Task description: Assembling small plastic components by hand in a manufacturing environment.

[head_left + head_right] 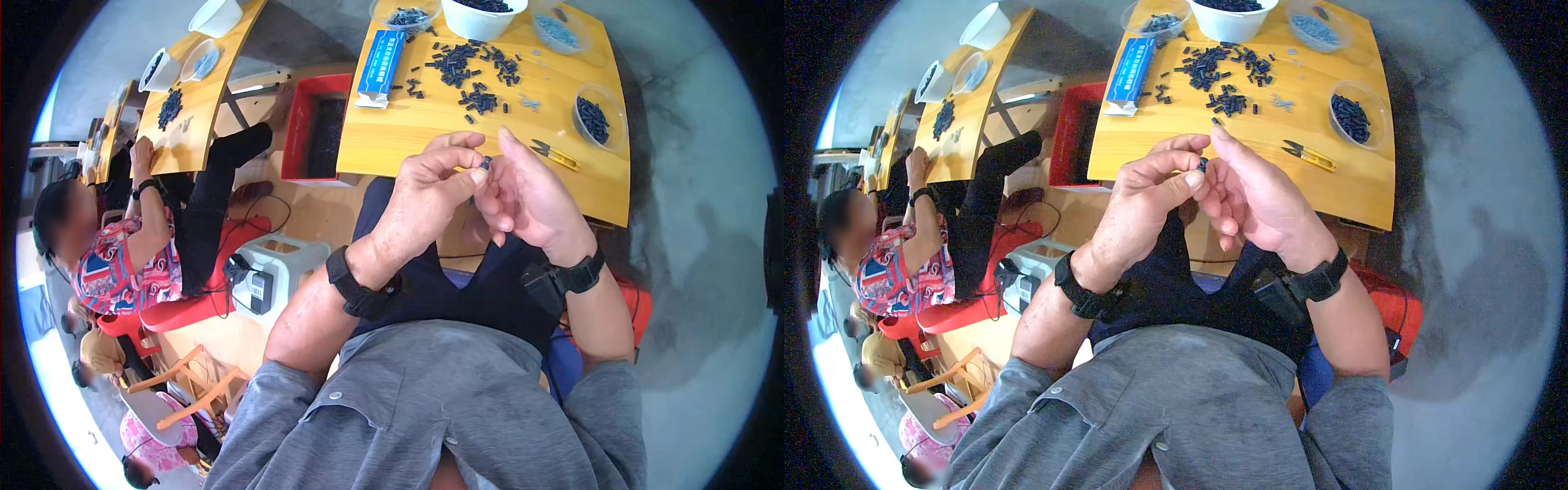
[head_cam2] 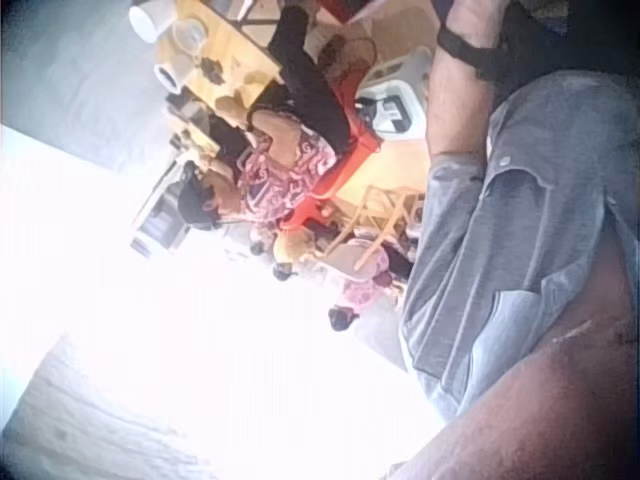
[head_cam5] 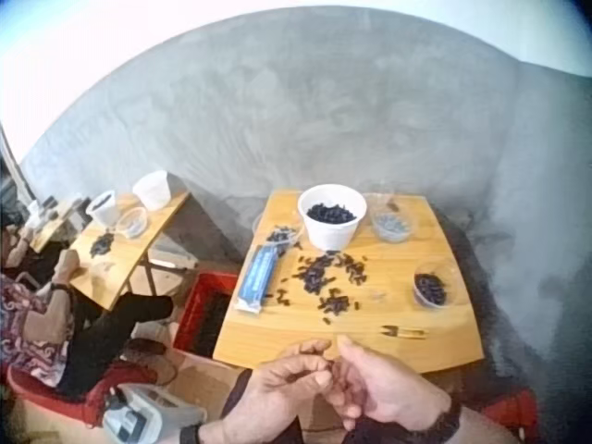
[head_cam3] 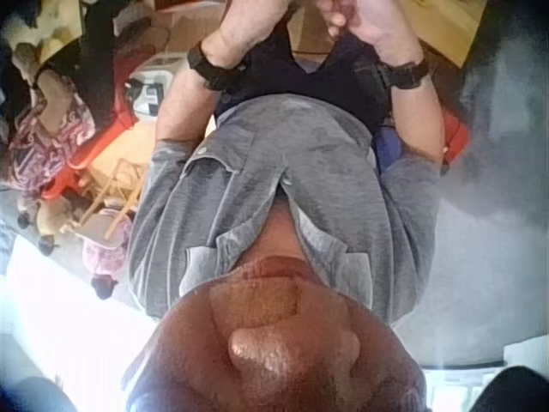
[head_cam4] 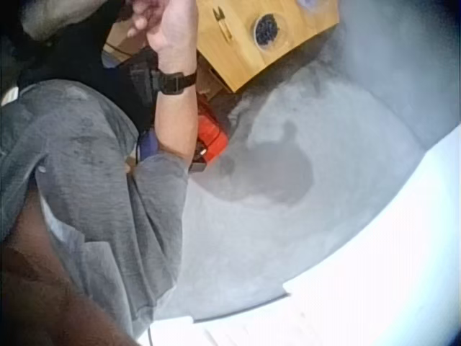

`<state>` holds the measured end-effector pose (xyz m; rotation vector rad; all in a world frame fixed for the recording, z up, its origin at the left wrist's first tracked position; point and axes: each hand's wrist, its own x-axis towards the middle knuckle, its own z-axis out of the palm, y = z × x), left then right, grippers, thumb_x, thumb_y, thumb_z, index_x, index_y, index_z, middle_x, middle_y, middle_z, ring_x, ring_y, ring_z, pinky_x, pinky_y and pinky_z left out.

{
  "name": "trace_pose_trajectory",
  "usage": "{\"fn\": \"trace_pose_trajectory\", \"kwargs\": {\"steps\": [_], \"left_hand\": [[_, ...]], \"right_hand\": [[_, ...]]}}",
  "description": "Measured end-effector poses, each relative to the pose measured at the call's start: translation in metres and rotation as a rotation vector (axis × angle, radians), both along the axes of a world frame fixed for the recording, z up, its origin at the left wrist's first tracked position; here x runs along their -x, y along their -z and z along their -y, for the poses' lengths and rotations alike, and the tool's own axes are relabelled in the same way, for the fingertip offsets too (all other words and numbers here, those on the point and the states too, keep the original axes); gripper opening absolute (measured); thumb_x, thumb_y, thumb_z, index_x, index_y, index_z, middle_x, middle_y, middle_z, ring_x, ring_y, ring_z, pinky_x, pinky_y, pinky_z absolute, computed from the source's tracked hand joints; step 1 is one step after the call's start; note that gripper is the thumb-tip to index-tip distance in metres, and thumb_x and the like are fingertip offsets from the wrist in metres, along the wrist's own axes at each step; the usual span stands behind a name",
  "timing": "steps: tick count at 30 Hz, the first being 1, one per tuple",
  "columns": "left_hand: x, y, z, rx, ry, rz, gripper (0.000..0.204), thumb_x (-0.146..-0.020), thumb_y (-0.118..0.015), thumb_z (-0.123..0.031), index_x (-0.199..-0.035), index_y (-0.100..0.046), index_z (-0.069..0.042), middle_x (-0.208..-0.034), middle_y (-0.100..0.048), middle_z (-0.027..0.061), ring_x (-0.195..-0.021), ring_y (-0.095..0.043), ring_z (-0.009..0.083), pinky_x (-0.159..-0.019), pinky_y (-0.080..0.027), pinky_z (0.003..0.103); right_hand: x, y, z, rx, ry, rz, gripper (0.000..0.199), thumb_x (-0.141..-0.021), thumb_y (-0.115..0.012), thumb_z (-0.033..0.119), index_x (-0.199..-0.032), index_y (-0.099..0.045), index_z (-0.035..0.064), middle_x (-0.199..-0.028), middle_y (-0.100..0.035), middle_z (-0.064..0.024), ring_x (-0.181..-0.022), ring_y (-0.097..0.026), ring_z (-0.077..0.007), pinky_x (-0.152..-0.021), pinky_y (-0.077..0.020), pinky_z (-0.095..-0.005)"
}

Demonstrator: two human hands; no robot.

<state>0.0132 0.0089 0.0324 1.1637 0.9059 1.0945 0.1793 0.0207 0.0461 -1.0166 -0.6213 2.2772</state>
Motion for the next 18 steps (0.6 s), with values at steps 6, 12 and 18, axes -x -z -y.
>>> {"fn": "trace_pose_trajectory", "kwargs": {"steps": [6, 12, 18], "left_hand": [[0.000, -0.004, 0.003, 0.161, 0.094, 0.138, 0.008, -0.087, -0.058, -0.003, -0.092, -0.063, 0.001, -0.116, -0.056, 0.0044, -0.102, -0.053, 0.0128, -0.090, -0.041, 0.028], [0.003, 0.002, 0.003, 0.189, 0.121, 0.164, 0.011, -0.088, -0.056, -0.002, -0.096, -0.063, 0.002, -0.112, -0.057, 0.0046, -0.097, -0.055, 0.0119, -0.086, -0.044, 0.027], [0.006, -0.003, -0.001, 0.289, 0.206, 0.242, 0.013, -0.086, -0.055, 0.001, -0.094, -0.066, 0.002, -0.114, -0.059, 0.0085, -0.102, -0.056, 0.0153, -0.090, -0.043, 0.031]], "right_hand": [[-0.002, 0.017, 0.005, 0.028, -0.095, -0.242, 0.055, -0.093, -0.037, 0.057, -0.077, -0.053, 0.0067, -0.051, -0.048, -0.0008, -0.031, -0.042, -0.0102, -0.029, -0.0417, -0.0262], [0.002, 0.021, 0.007, 0.009, -0.175, -0.289, 0.055, -0.092, -0.037, 0.058, -0.069, -0.049, 0.0095, -0.046, -0.041, 0.0012, -0.029, -0.040, -0.0090, -0.029, -0.0411, -0.0267], [0.006, 0.019, 0.009, 0.127, -0.106, -0.272, 0.051, -0.093, -0.039, 0.054, -0.065, -0.044, 0.0109, -0.044, -0.036, 0.0035, -0.028, -0.034, -0.0073, -0.031, -0.0408, -0.0286]]}}
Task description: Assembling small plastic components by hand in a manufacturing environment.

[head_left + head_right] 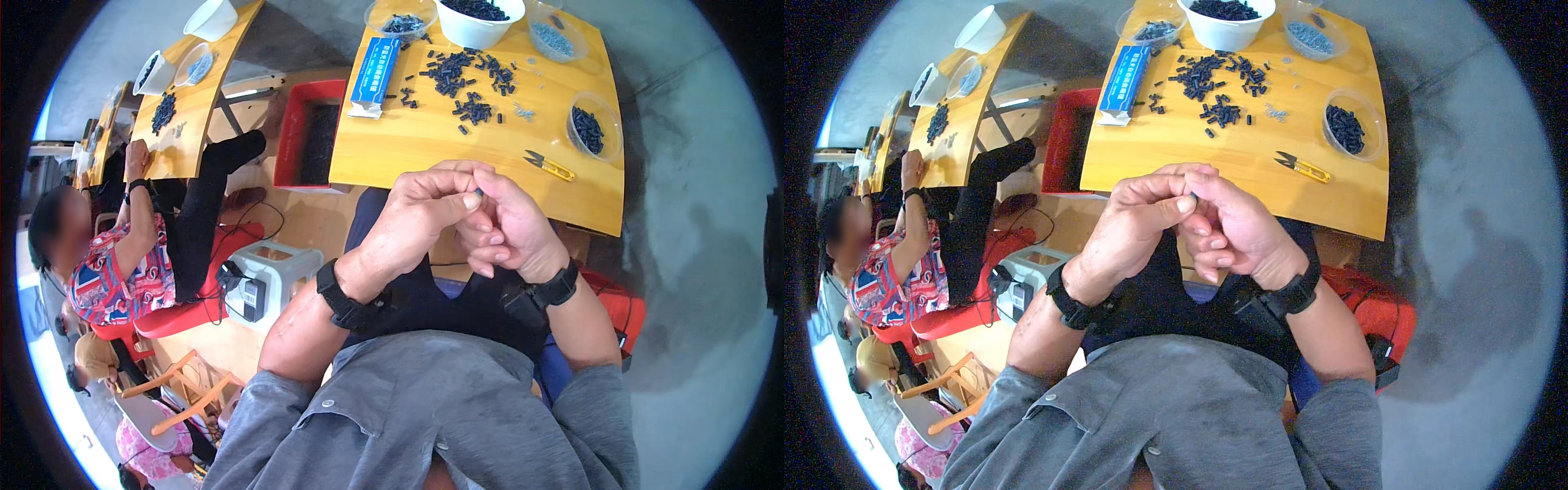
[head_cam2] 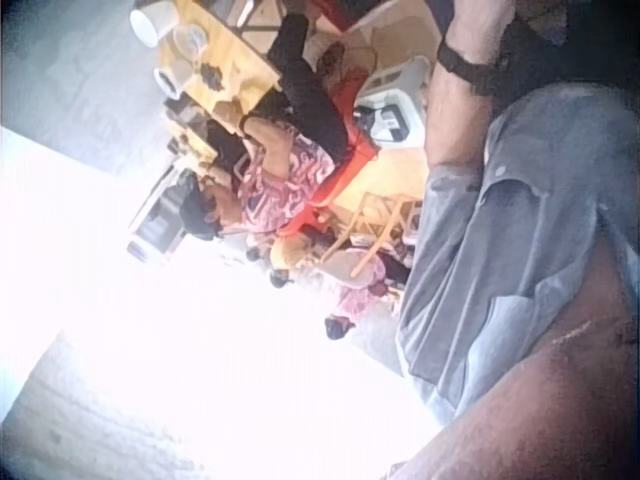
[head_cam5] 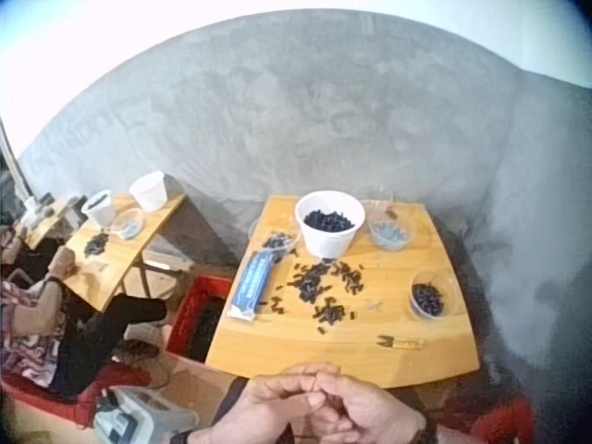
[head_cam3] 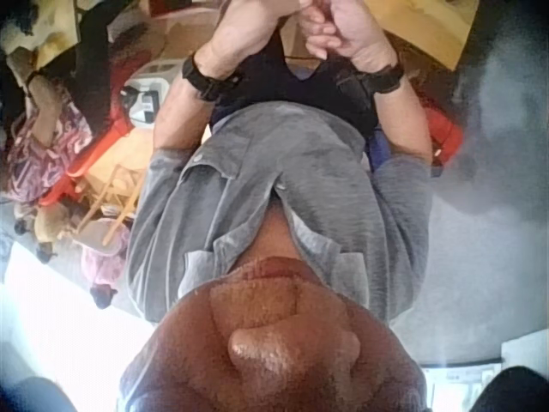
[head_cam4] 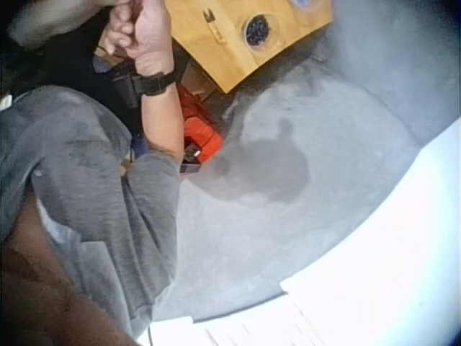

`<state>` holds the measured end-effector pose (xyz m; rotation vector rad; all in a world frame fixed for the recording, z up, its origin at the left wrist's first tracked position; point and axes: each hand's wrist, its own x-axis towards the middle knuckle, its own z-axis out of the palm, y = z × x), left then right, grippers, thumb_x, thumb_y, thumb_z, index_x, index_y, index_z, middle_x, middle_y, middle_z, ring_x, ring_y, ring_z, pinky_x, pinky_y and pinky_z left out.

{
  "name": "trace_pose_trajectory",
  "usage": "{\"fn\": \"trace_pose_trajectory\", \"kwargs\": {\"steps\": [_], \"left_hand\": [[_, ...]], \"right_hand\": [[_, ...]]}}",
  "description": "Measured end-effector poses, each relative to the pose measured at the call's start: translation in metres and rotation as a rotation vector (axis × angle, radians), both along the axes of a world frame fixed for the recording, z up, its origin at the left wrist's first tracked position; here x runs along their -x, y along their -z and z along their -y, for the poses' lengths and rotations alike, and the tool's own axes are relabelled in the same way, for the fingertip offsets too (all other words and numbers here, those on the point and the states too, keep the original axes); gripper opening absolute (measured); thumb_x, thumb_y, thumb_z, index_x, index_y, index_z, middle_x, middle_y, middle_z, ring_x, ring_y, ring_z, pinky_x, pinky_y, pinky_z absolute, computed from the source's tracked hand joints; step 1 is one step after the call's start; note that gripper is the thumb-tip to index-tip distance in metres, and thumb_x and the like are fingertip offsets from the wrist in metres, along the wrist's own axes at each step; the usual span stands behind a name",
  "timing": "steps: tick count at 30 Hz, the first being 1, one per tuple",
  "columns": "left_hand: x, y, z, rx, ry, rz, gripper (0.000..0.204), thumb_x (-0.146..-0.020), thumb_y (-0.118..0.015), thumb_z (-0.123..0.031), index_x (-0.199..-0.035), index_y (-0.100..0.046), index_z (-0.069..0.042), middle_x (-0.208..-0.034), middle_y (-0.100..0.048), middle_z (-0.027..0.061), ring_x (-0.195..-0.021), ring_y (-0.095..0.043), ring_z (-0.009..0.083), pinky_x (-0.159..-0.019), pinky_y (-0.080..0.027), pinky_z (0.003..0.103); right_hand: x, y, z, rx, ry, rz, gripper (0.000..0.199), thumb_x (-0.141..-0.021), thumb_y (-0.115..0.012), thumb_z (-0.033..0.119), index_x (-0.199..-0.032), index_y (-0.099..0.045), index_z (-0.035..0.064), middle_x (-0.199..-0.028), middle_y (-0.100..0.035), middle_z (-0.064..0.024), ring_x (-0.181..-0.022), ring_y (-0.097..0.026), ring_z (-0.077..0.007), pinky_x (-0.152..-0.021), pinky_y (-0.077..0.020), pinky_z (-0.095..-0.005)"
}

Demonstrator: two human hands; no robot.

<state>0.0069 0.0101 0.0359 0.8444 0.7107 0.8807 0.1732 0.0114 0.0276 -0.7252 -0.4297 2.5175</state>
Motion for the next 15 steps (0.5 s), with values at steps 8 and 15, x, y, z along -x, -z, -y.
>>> {"fn": "trace_pose_trajectory", "kwargs": {"steps": [8, 15], "left_hand": [[0.005, -0.005, -0.003, 0.160, 0.066, -0.050, 0.017, -0.085, -0.054, 0.002, -0.098, -0.066, 0.003, -0.114, -0.060, 0.0148, -0.091, -0.062, 0.0173, -0.083, -0.050, 0.031], [0.004, 0.012, -0.011, 0.200, 0.063, -0.131, 0.021, -0.089, -0.053, -0.003, -0.108, -0.061, 0.002, -0.089, -0.066, 0.0085, -0.080, -0.063, 0.0145, -0.070, -0.053, 0.027]], "right_hand": [[0.017, -0.002, 0.006, 0.145, 0.126, -0.095, 0.044, -0.092, -0.048, 0.043, -0.059, -0.042, 0.0148, -0.041, -0.029, 0.0044, -0.028, -0.031, -0.0085, -0.035, -0.0447, -0.0339], [0.020, 0.009, 0.004, 0.149, 0.266, -0.097, 0.032, -0.093, -0.048, 0.038, -0.092, -0.057, 0.0069, -0.047, -0.032, 0.0053, -0.032, -0.031, -0.0071, -0.036, -0.0440, -0.0309]]}}
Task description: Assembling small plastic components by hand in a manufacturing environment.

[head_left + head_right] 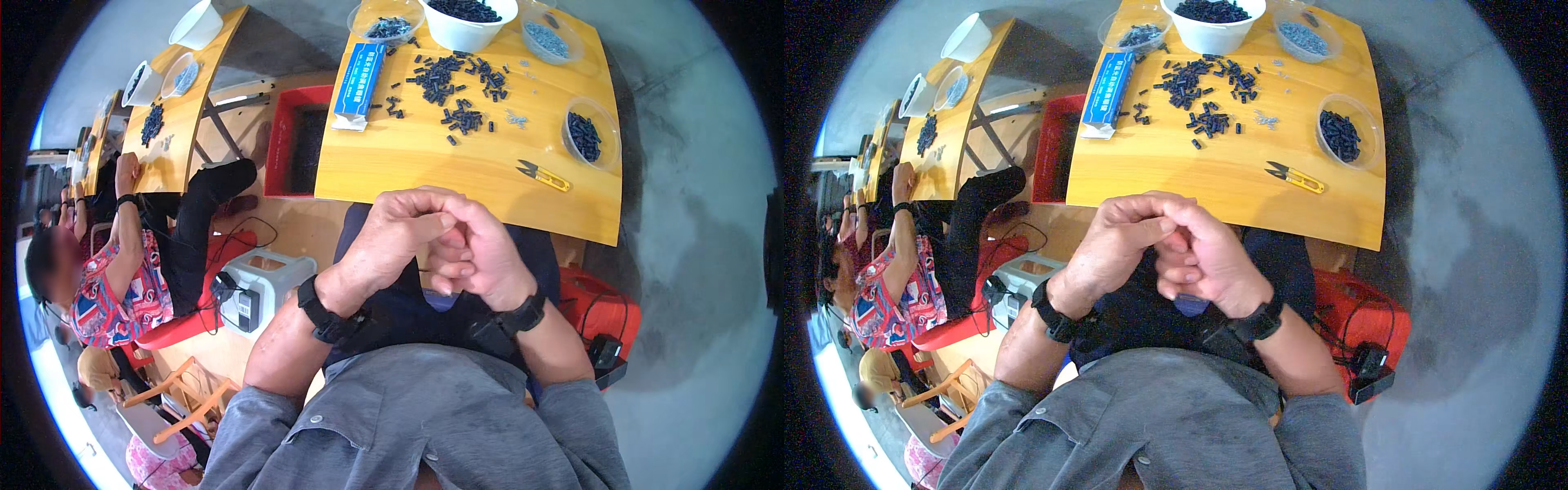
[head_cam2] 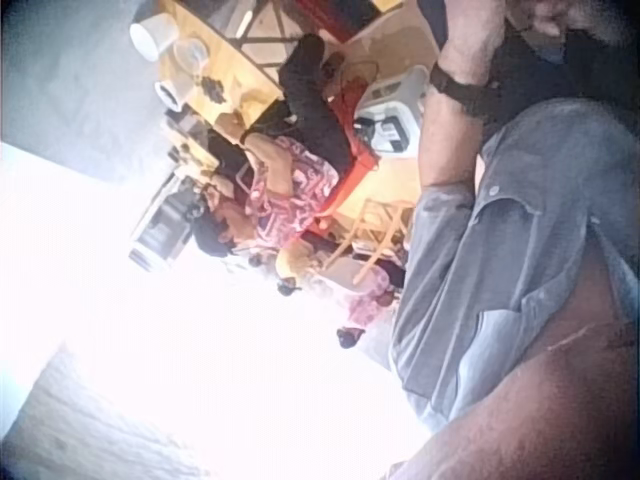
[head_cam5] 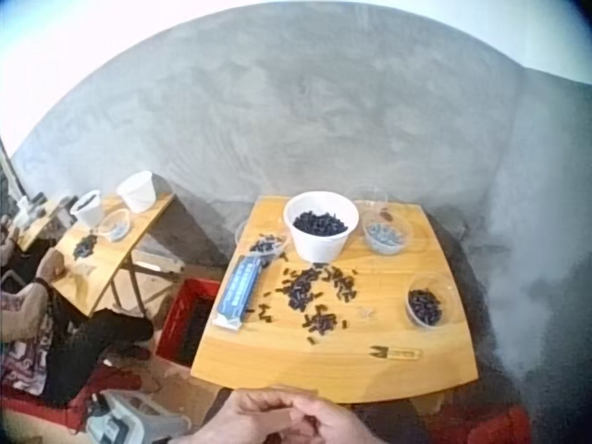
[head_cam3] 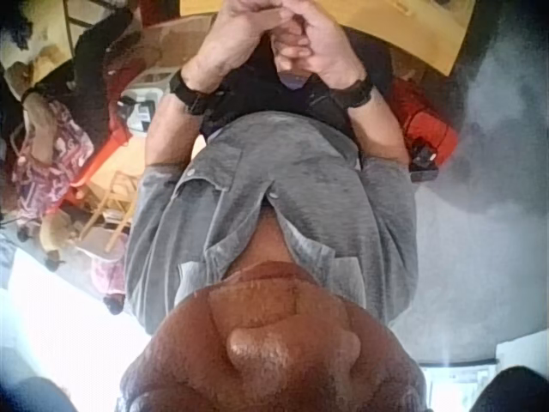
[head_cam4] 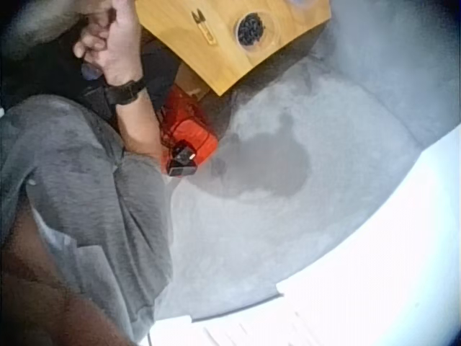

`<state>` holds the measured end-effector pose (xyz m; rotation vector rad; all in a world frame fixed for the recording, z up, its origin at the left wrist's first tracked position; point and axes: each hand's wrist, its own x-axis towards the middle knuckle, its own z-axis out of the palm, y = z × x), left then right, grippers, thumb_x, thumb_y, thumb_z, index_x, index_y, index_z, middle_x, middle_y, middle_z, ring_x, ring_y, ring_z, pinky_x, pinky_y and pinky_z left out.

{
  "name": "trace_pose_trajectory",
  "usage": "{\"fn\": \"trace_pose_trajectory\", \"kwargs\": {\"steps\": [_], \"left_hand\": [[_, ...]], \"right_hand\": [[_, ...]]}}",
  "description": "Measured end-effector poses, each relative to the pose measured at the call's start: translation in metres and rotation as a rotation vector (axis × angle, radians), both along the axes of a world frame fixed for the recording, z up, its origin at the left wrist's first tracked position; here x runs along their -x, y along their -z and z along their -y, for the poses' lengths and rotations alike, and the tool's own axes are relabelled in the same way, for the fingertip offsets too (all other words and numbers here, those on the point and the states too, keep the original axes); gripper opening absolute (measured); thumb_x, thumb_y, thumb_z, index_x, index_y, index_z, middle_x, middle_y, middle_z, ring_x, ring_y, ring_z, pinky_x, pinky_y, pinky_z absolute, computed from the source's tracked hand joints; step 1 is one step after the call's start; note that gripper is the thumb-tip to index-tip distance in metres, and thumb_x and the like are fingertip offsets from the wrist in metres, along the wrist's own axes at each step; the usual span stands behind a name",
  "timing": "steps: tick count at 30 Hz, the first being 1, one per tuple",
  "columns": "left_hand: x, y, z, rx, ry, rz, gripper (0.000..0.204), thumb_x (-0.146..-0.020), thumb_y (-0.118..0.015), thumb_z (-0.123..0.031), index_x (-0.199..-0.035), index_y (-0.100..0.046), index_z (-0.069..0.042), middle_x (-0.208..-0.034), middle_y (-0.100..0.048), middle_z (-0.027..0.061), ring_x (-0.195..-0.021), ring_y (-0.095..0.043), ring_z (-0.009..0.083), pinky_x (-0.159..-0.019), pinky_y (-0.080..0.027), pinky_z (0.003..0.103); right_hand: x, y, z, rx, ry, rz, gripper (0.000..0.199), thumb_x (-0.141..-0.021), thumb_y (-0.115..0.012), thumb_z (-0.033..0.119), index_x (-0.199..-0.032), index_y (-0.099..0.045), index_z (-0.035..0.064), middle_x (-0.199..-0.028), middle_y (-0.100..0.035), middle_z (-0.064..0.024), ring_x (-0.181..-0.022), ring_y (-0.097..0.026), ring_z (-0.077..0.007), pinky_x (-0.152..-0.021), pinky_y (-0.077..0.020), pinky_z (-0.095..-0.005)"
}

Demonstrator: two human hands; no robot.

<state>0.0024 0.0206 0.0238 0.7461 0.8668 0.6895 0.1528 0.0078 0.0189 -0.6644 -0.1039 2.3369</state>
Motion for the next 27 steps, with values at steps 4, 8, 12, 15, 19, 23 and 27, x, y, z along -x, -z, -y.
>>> {"fn": "trace_pose_trajectory", "kwargs": {"steps": [4, 8, 12, 15, 19, 23, 27], "left_hand": [[-0.027, -0.005, -0.002, -0.105, -0.108, 0.101, 0.024, -0.087, -0.057, -0.003, -0.110, -0.060, 0.001, -0.096, -0.065, 0.0069, -0.088, -0.062, 0.0143, -0.080, -0.050, 0.028], [-0.029, 0.026, -0.004, -0.149, -0.113, -0.179, 0.024, -0.085, -0.059, -0.005, -0.109, -0.060, 0.002, -0.094, -0.065, 0.0060, -0.084, -0.060, 0.0122, -0.075, -0.048, 0.025], [-0.021, 0.055, -0.007, -0.159, -0.032, -0.461, 0.022, -0.085, -0.059, -0.006, -0.105, -0.060, 0.003, -0.087, -0.063, 0.0051, -0.075, -0.057, 0.0109, -0.066, -0.046, 0.024], [-0.014, 0.064, -0.010, -0.098, -0.083, -0.444, 0.020, -0.085, -0.059, -0.006, -0.101, -0.060, 0.005, -0.080, -0.061, 0.0051, -0.067, -0.054, 0.0108, -0.059, -0.043, 0.024], [-0.008, 0.075, -0.015, -0.083, -0.114, -0.415, 0.017, -0.086, -0.057, -0.006, -0.097, -0.059, 0.007, -0.073, -0.059, 0.0068, -0.060, -0.054, 0.0123, -0.055, -0.044, 0.025], [-0.008, 0.072, -0.018, -0.063, -0.125, -0.438, 0.015, -0.086, -0.056, -0.005, -0.095, -0.058, 0.008, -0.071, -0.059, 0.0075, -0.059, -0.054, 0.0132, -0.054, -0.044, 0.026], [-0.007, 0.087, -0.012, -0.072, -0.155, -0.408, 0.015, -0.086, -0.056, -0.003, -0.095, -0.058, 0.008, -0.072, -0.060, 0.0076, -0.060, -0.055, 0.0136, -0.055, -0.044, 0.026]], "right_hand": [[-0.052, -0.004, -0.024, -0.333, 0.031, 0.753, 0.033, -0.091, -0.052, 0.036, -0.073, -0.057, 0.0081, -0.053, -0.043, 0.0042, -0.039, -0.039, -0.0067, -0.037, -0.0390, -0.0239], [-0.127, -0.008, -0.074, -1.015, 0.198, 1.880, 0.035, -0.084, -0.061, 0.032, -0.067, -0.055, 0.0019, -0.056, -0.052, -0.0068, -0.053, -0.055, -0.0173, -0.052, -0.0449, -0.0305], [-0.173, -0.004, -0.101, -0.894, 0.019, 2.272, 0.032, -0.082, -0.061, 0.032, -0.085, -0.062, 0.0008, -0.071, -0.062, -0.0160, -0.072, -0.063, -0.0323, -0.065, -0.0489, -0.0392], [-0.167, -0.002, -0.108, -0.878, -0.030, 2.436, 0.030, -0.082, -0.060, 0.032, -0.088, -0.064, 0.0026, -0.076, -0.064, -0.0176, -0.077, -0.063, -0.0358, -0.066, -0.0492, -0.0421], [-0.147, 0.032, -0.114, -1.138, 0.168, 2.278, 0.023, -0.082, -0.059, 0.027, -0.085, -0.063, 0.0042, -0.079, -0.064, -0.0180, -0.076, -0.062, -0.0371, -0.065, -0.0485, -0.0444], [-0.093, 0.058, -0.109, -1.165, 0.103, 2.054, 0.020, -0.080, -0.062, 0.022, -0.079, -0.061, 0.0027, -0.079, -0.063, -0.0188, -0.074, -0.061, -0.0376, -0.066, -0.0481, -0.0451], [-0.072, 0.070, -0.112, -1.098, -0.003, 2.052, 0.021, -0.078, -0.065, 0.023, -0.079, -0.061, 0.0024, -0.081, -0.062, -0.0190, -0.078, -0.061, -0.0365, -0.068, -0.0482, -0.0448]]}}
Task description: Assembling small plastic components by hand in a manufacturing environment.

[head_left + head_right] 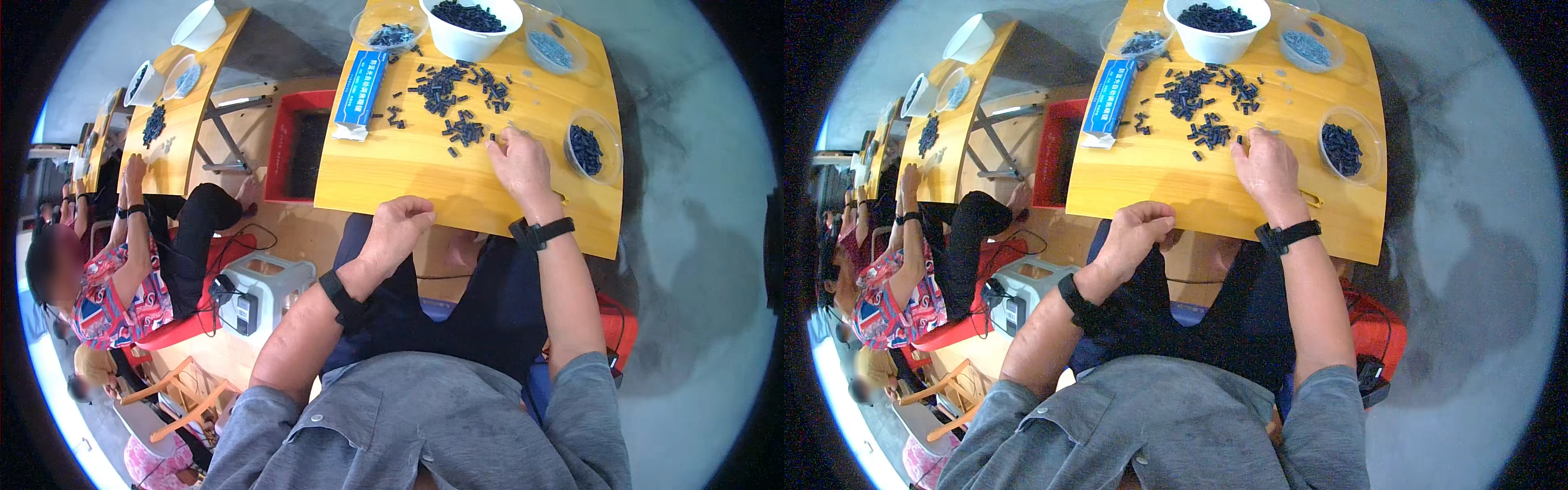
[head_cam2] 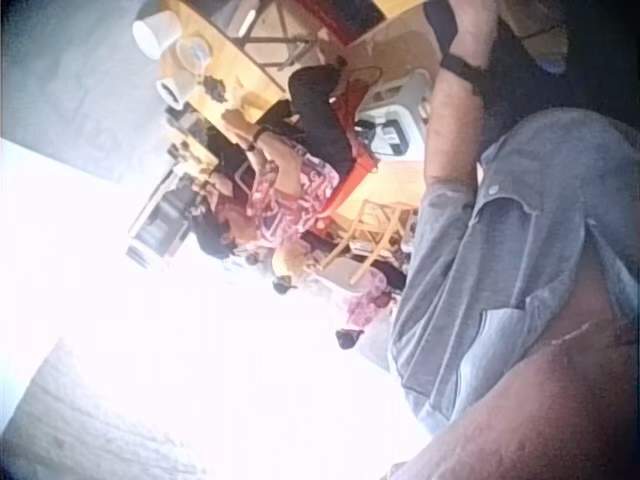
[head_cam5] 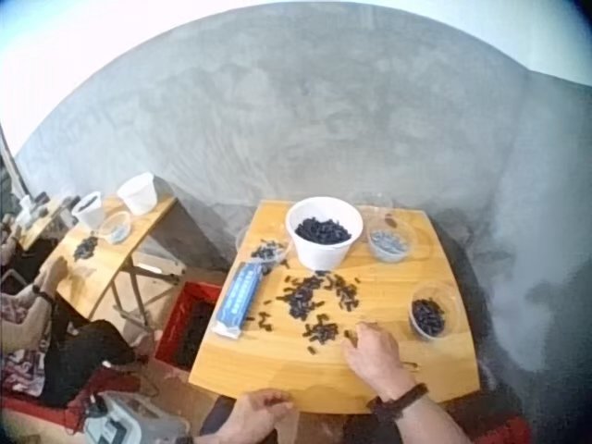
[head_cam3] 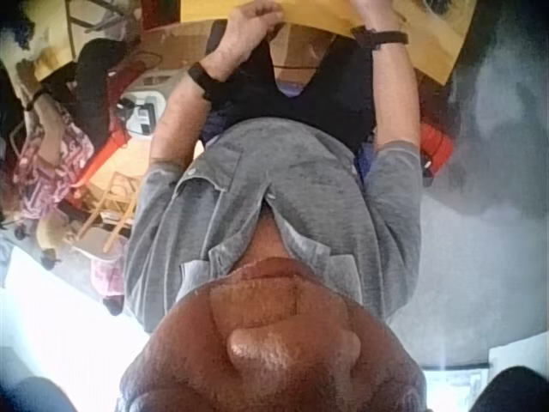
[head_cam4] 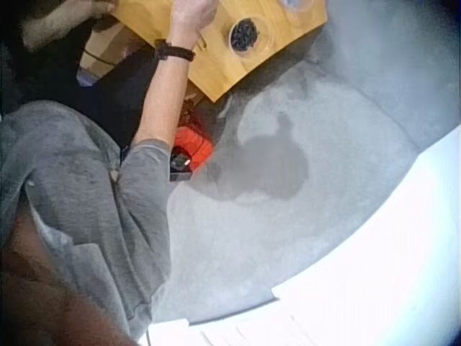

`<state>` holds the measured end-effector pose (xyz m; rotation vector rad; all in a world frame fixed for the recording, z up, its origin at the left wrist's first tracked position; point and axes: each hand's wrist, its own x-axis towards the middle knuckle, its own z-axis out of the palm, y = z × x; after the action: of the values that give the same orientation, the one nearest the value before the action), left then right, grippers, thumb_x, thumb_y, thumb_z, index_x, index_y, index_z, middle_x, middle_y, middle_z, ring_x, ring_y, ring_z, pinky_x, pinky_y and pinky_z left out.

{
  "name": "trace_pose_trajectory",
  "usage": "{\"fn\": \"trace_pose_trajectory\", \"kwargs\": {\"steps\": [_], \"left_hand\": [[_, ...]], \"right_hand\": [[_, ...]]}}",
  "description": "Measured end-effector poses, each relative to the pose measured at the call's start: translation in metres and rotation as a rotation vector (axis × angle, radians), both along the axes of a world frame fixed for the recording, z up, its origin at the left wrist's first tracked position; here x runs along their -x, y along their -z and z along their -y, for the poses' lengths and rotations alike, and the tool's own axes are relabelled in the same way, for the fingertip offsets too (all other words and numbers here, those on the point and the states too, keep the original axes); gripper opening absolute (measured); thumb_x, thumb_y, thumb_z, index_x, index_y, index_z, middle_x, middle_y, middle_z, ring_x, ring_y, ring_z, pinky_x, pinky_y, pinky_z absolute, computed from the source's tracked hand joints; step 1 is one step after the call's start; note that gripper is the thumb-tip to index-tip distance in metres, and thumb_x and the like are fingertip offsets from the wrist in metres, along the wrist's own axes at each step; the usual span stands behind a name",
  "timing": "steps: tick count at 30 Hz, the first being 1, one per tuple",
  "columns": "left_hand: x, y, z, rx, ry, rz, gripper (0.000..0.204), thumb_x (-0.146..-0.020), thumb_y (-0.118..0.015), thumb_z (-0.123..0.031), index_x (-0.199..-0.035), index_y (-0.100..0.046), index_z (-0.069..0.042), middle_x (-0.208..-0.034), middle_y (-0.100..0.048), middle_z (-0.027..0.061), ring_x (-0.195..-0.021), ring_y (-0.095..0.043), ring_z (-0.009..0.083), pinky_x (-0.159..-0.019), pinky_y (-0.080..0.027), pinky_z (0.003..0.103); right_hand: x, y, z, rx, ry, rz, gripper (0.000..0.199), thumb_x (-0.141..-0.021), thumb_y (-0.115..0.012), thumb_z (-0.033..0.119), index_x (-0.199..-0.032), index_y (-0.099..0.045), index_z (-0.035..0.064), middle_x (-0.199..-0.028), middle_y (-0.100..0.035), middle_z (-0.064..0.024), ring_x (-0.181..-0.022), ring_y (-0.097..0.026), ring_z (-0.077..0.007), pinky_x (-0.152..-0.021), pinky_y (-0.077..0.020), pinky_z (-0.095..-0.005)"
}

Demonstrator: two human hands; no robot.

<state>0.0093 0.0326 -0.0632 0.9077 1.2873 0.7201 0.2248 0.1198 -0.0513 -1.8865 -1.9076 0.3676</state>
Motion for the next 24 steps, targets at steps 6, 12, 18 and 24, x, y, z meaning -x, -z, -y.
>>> {"fn": "trace_pose_trajectory", "kwargs": {"steps": [6, 12, 18, 24], "left_hand": [[0.002, 0.004, 0.002, 0.003, -0.012, 0.025, 0.014, -0.086, -0.055, -0.002, -0.094, -0.058, 0.008, -0.072, -0.060, 0.0070, -0.062, -0.055, 0.0134, -0.056, -0.043, 0.026], [0.002, -0.001, 0.003, -0.011, -0.018, 0.006, 0.015, -0.086, -0.056, -0.003, -0.097, -0.059, 0.007, -0.073, -0.060, 0.0068, -0.062, -0.055, 0.0129, -0.056, -0.044, 0.026], [-0.003, -0.020, -0.002, -0.087, -0.125, 0.064, 0.018, -0.086, -0.058, -0.005, -0.102, -0.059, 0.004, -0.080, -0.061, 0.0065, -0.063, -0.055, 0.0108, -0.053, -0.045, 0.024], [-0.017, -0.052, -0.007, -0.176, -0.134, 0.155, 0.025, -0.087, -0.059, -0.007, -0.111, -0.059, 0.000, -0.082, -0.062, 0.0050, -0.063, -0.056, 0.0074, -0.048, -0.045, 0.021]], "right_hand": [[0.006, 0.015, -0.006, -0.050, -0.030, 0.083, 0.018, -0.080, -0.064, 0.020, -0.081, -0.060, 0.0028, -0.085, -0.063, -0.0172, -0.079, -0.061, -0.0353, -0.069, -0.0486, -0.0447], [0.006, 0.020, -0.002, -0.259, -0.091, -0.054, 0.011, -0.081, -0.063, 0.012, -0.082, -0.060, 0.0017, -0.075, -0.063, -0.0148, -0.068, -0.063, -0.0288, -0.062, -0.0502, -0.0398], [0.016, -0.004, 0.025, 0.177, -0.026, -1.079, 0.006, -0.086, -0.061, 0.004, -0.089, -0.060, -0.0013, -0.073, -0.062, -0.0054, -0.054, -0.057, -0.0096, -0.052, -0.0512, -0.0249], [0.020, -0.018, 0.047, 0.347, -0.092, -1.633, 0.011, -0.088, -0.059, 0.004, -0.098, -0.058, -0.0004, -0.084, -0.064, -0.0090, -0.061, -0.060, -0.0131, -0.057, -0.0542, -0.0277]]}}
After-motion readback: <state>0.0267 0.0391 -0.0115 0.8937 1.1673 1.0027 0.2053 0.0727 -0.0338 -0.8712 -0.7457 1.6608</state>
